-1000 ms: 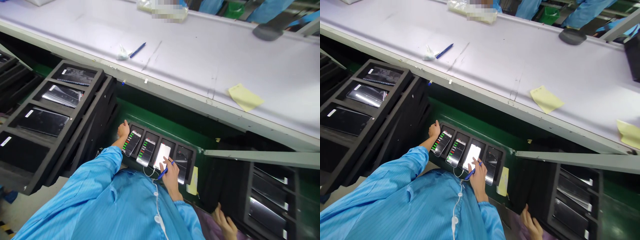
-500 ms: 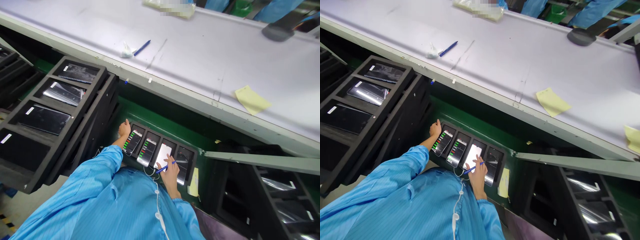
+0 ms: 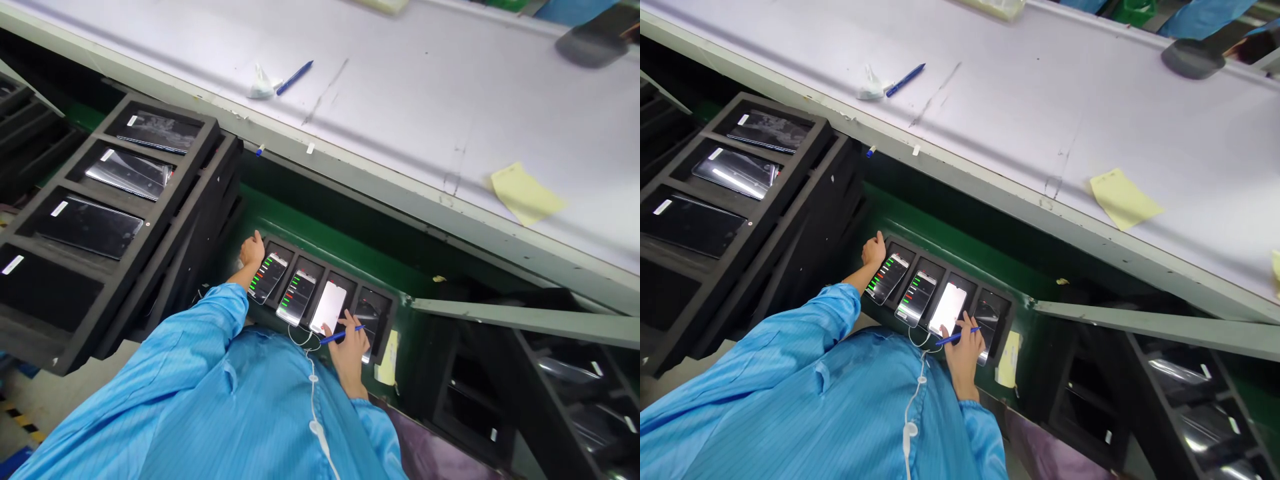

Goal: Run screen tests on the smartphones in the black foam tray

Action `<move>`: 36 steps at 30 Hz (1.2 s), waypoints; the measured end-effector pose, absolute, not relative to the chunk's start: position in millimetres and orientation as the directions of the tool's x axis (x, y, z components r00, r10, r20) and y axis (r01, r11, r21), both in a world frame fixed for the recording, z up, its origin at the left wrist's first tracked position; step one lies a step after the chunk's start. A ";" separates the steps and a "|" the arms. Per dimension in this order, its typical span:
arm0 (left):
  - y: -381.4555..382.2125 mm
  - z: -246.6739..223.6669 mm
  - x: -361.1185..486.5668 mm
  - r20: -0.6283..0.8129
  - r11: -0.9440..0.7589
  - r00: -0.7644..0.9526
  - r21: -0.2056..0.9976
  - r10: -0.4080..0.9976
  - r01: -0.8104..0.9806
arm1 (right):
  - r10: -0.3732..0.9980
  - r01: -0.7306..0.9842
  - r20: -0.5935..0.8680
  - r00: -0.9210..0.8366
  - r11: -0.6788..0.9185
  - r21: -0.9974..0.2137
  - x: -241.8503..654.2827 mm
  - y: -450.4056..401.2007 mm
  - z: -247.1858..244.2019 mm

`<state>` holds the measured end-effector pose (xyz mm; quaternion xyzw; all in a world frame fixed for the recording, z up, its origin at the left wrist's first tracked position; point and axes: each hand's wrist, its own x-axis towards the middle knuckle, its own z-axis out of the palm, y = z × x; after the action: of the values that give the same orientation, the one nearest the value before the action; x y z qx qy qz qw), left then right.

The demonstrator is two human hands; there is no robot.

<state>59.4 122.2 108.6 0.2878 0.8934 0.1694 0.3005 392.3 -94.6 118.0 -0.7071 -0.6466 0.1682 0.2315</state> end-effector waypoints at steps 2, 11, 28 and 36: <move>121.8 108.2 59.4 -0.441 0.779 -0.656 0.477 0.612 0.406 | 0.993 0.843 0.053 0.109 -0.064 -0.534 391.3 -94.6 118.9; 120.8 109.0 58.8 -0.447 0.774 -0.645 0.485 0.620 0.407 | 0.993 0.823 0.044 0.114 -0.070 -0.564 390.6 -94.9 124.7; 122.0 107.3 58.7 -0.453 0.783 -0.654 0.484 0.606 0.391 | 0.991 0.812 0.032 0.132 -0.089 -0.577 390.1 -94.2 128.0; 121.3 107.4 58.5 -0.454 0.781 -0.648 0.477 0.612 0.403 | 0.993 0.799 0.015 0.119 -0.086 -0.595 393.3 -94.0 123.6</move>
<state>58.5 121.3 107.4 0.2845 0.8918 0.1690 0.3086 393.3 -94.0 123.6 -0.7086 -0.6322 0.2026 0.2391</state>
